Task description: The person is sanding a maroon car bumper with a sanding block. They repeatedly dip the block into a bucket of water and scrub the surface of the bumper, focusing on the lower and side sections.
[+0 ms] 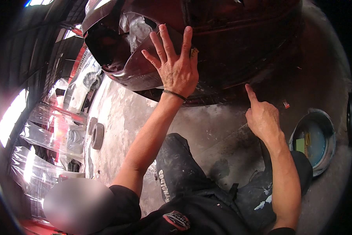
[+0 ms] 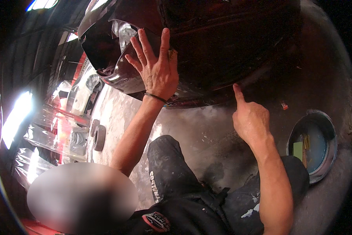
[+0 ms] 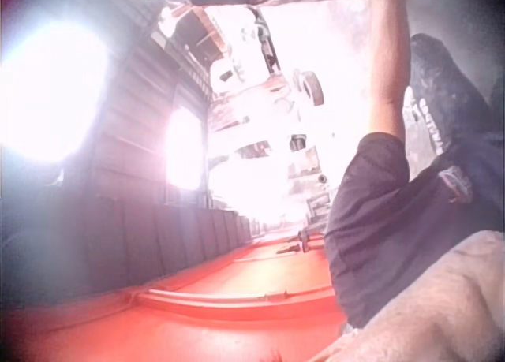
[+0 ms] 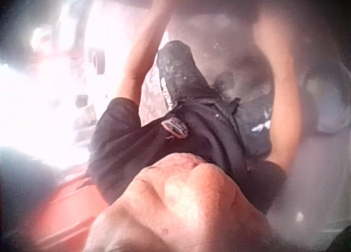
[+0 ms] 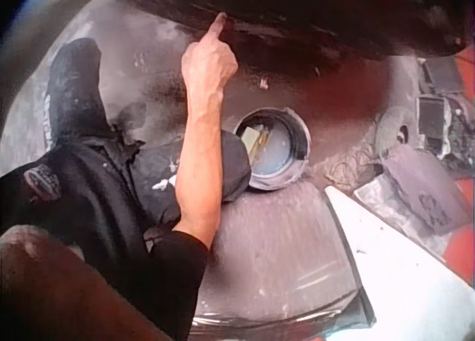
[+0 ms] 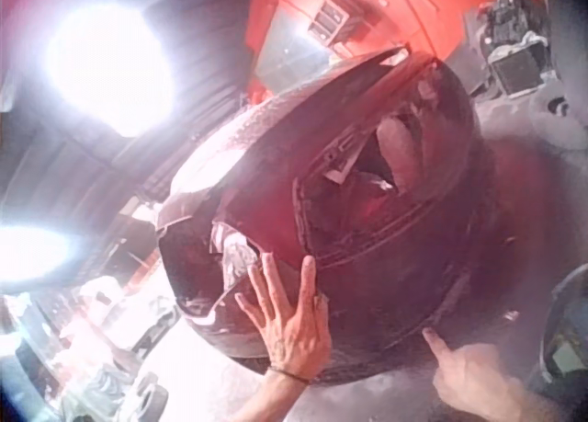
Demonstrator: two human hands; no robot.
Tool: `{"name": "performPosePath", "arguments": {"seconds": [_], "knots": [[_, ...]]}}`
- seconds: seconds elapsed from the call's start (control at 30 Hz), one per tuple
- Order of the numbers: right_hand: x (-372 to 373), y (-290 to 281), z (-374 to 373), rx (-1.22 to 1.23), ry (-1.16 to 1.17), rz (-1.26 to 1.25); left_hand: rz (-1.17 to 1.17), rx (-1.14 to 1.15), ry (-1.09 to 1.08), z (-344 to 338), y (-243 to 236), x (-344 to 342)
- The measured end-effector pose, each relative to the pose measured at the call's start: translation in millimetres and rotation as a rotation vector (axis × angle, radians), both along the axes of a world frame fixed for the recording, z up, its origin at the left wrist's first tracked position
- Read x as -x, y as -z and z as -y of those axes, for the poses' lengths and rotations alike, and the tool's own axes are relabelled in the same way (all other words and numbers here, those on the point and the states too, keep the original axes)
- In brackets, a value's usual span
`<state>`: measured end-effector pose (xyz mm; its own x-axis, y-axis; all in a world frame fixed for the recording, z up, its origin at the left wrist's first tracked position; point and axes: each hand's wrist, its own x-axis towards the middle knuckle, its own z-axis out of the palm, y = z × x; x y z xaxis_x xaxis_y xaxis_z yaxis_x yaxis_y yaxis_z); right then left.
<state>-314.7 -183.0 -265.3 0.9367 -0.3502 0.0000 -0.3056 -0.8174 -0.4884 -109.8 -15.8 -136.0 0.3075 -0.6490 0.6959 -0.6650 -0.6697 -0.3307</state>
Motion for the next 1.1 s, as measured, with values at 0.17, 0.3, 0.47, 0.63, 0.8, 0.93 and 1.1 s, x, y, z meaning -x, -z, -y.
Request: {"name": "performPosePath", "arguments": {"seconds": [0.17, 0.3, 0.47, 0.63, 0.8, 0.93, 1.1], "knots": [[2, 1, 12, 0.006, 0.018, -0.039, -0.012, -0.012, -0.032, -9, 9, 0], [3, -2, 16, 0.008, 0.028, -0.044, -0.026, -0.05, -0.044, -16, 10, 3], [-3, 6, 14, -0.008, 0.02, -0.059, -0.002, -0.023, 0.037, -2, -13, -9], [-6, 25, 20, -0.024, 0.049, -0.078, -0.009, -0.248, 0.144, -51, -12, -36], [-6, 21, 18, -0.029, 0.022, -0.134, -0.003, -0.38, 0.193, -109, -27, -50], [-13, 30, 4, -0.032, -0.016, -0.173, -0.056, -0.438, 0.301, -79, -24, -41], [-23, 60, 7, 0.002, -0.063, -0.214, -0.021, -0.548, 0.455, -28, -18, -39]]}}
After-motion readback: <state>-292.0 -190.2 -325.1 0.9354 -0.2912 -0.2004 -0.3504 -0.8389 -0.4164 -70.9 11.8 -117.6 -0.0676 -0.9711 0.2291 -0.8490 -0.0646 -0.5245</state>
